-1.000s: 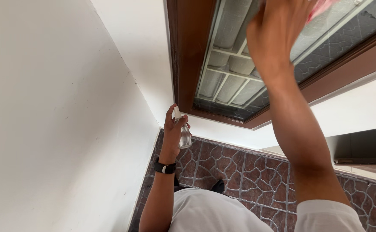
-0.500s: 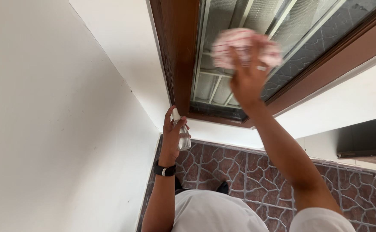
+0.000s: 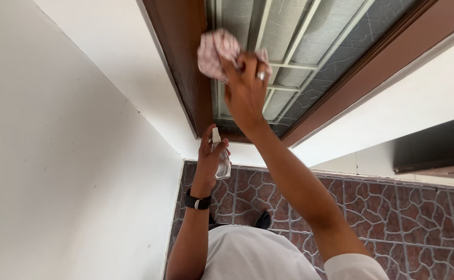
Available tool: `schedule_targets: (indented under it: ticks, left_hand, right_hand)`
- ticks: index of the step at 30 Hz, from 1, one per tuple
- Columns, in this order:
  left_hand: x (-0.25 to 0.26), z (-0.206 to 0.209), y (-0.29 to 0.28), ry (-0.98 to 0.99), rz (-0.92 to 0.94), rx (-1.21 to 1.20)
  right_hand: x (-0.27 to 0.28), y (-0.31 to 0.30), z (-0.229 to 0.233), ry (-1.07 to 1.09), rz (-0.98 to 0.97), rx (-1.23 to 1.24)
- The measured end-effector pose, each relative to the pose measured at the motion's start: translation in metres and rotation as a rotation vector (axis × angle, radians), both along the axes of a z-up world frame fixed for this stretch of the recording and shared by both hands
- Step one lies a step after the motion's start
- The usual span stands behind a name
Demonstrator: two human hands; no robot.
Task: The person cleans a window frame and glass pane using a spray bottle and a cloth. They repeatedly spray the surface and wipe it down with a red and white checkered cloth, focusing on the upper sections of the window.
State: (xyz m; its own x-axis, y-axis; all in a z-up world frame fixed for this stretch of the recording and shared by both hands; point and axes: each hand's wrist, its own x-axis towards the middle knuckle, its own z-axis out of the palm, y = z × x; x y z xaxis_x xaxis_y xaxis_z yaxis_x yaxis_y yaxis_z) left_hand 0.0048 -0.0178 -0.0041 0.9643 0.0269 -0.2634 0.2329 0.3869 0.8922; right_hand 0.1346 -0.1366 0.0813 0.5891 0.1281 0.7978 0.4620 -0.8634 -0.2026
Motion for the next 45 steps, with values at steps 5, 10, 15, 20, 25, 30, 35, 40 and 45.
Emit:
schedule_targets:
  ticks: [5, 10, 15, 20, 25, 30, 35, 40, 45]
  left_hand:
    - [-0.002, 0.003, 0.019, 0.055, 0.085, 0.066]
    - [-0.006, 0.0, 0.024, 0.076, 0.144, 0.078]
    - [-0.006, 0.002, 0.016, 0.005, 0.103, -0.007]
    - [-0.01, 0.009, 0.02, 0.028, 0.121, 0.04]
    - [-0.012, 0.015, 0.027, 0.049, 0.164, 0.037]
    - [-0.012, 0.01, 0.027, 0.012, 0.159, 0.015]
    - [-0.013, 0.008, 0.031, 0.02, 0.169, -0.007]
    - [-0.01, 0.01, 0.032, 0.06, 0.19, -0.018]
    - [-0.006, 0.0, 0.019, 0.031, 0.133, -0.017]
  right_hand:
    - [-0.006, -0.032, -0.019, -0.057, -0.178, 0.119]
    - [0.019, -0.006, -0.004, -0.042, 0.007, 0.32]
    - [0.011, 0.038, -0.003, -0.026, -0.094, 0.164]
    - [-0.019, 0.045, -0.01, 0.104, -0.064, 0.152]
    - [0.007, 0.043, 0.021, 0.065, -0.095, 0.156]
    - [0.004, 0.043, 0.001, 0.041, -0.076, 0.103]
    - [-0.009, 0.034, -0.028, 0.21, 0.022, 0.091]
    - [0.013, -0.002, 0.015, -0.018, 0.137, 0.432]
    - [-0.003, -0.042, 0.02, -0.057, 0.214, 0.392]
